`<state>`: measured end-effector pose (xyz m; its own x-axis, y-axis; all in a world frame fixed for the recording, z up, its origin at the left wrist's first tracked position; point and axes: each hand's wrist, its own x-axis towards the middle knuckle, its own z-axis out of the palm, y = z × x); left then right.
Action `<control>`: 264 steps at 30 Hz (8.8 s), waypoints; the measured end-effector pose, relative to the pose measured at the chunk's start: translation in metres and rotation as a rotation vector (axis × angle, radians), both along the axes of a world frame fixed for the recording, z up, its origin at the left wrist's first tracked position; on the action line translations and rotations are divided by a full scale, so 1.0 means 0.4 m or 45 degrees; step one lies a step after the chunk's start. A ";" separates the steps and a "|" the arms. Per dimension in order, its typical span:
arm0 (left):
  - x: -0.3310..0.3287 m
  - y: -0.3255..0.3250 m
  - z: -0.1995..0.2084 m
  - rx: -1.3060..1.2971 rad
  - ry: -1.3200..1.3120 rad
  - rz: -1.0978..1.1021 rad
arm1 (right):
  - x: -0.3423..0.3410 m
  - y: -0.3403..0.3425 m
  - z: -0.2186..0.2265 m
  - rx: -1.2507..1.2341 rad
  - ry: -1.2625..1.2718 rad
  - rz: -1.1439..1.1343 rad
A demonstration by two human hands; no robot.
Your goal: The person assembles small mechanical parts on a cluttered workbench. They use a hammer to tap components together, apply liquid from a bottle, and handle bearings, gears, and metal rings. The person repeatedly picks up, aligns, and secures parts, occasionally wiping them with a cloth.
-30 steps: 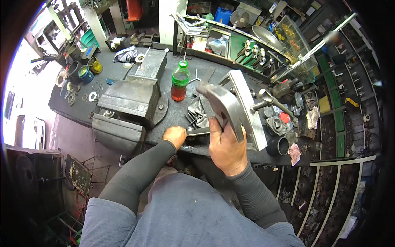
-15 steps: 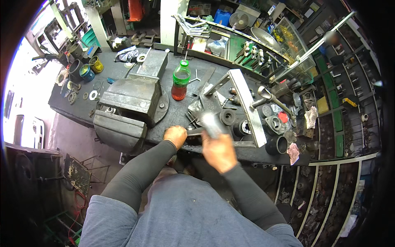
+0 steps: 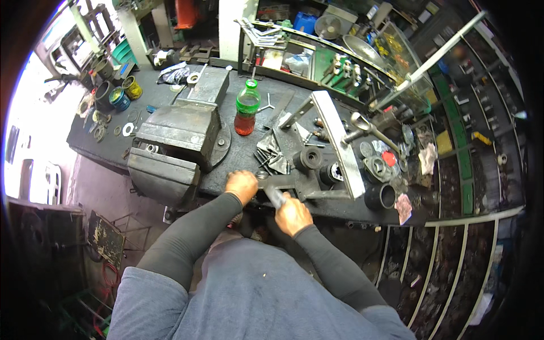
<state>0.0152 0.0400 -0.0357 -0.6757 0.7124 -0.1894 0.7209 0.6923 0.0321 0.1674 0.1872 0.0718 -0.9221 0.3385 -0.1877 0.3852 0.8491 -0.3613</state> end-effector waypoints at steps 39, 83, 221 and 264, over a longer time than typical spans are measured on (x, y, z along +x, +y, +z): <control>-0.126 -0.132 0.089 0.175 -0.390 0.332 | 0.001 0.050 0.034 -0.320 0.000 -0.186; -0.176 -0.018 0.193 0.271 -0.352 -0.049 | -0.001 0.034 -0.218 -0.487 -0.019 -0.305; -0.146 -0.124 0.078 0.422 -0.719 0.477 | 0.109 0.006 -0.141 -0.423 -0.038 -0.597; -0.058 -0.014 0.054 0.210 -0.531 -0.056 | 0.061 0.069 0.049 -0.392 -0.085 -0.206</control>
<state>-0.0081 0.0344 -0.0142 -0.5340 0.7825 -0.3204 0.6519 0.6223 0.4334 0.1917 0.2150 0.0914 -0.8432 0.3977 -0.3618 0.5376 0.6304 -0.5600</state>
